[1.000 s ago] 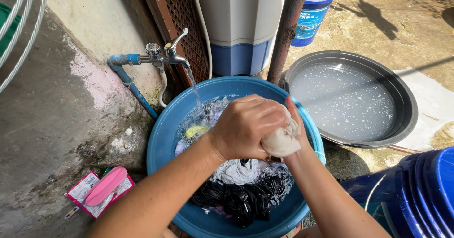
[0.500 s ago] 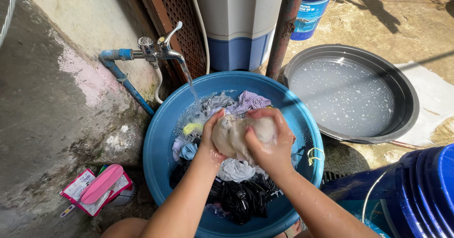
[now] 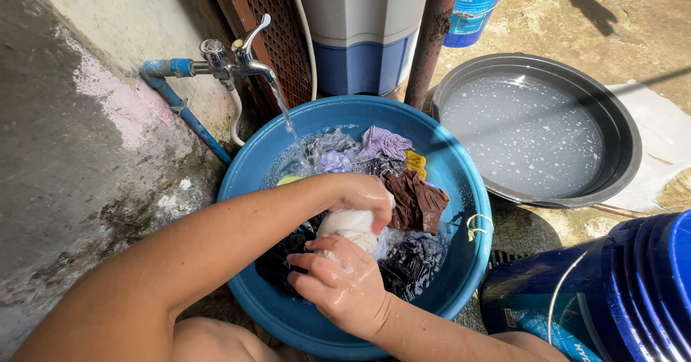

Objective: The person hand-washes clothes by rinsing individual garments in a blue basin under a running water tap, wringing them out, and transferring them between buckets.

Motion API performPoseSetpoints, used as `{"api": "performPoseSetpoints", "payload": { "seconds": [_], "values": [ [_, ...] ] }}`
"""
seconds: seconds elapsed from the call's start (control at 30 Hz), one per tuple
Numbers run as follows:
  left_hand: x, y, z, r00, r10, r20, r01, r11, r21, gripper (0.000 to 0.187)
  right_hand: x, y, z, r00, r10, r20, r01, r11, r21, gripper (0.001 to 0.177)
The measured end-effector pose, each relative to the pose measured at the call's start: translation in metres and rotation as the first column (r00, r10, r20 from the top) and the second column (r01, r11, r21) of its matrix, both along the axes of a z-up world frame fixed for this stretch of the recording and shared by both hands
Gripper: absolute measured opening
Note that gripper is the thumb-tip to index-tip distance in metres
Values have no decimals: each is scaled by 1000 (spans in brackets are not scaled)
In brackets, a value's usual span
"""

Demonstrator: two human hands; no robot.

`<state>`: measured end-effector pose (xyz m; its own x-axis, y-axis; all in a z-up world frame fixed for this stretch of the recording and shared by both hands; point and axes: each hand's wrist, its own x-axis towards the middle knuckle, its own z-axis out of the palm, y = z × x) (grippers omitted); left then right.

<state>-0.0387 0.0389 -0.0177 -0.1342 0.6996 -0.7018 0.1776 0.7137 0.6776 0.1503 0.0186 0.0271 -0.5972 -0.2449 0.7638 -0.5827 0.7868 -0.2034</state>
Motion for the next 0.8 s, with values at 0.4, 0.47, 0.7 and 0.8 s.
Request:
{"api": "performPoseSetpoints", "payload": {
  "seconds": [0.4,0.47,0.7,0.8],
  "values": [
    [49,-9,-18,694,-294,-657,311,946,-94,22,-18,-23,-76,988,-120,102,73,924,376,21],
    [36,-8,-24,717,-210,-664,222,973,-67,23,-21,-18,-79,985,-130,110,75,911,406,25],
    [-49,-6,11,728,679,90,-643,632,432,13,-35,84,-8,985,30,171,15,965,-260,45],
    [-39,28,46,716,683,143,-646,571,507,12,-6,140,28,873,373,315,93,505,-858,90]
  ]
}}
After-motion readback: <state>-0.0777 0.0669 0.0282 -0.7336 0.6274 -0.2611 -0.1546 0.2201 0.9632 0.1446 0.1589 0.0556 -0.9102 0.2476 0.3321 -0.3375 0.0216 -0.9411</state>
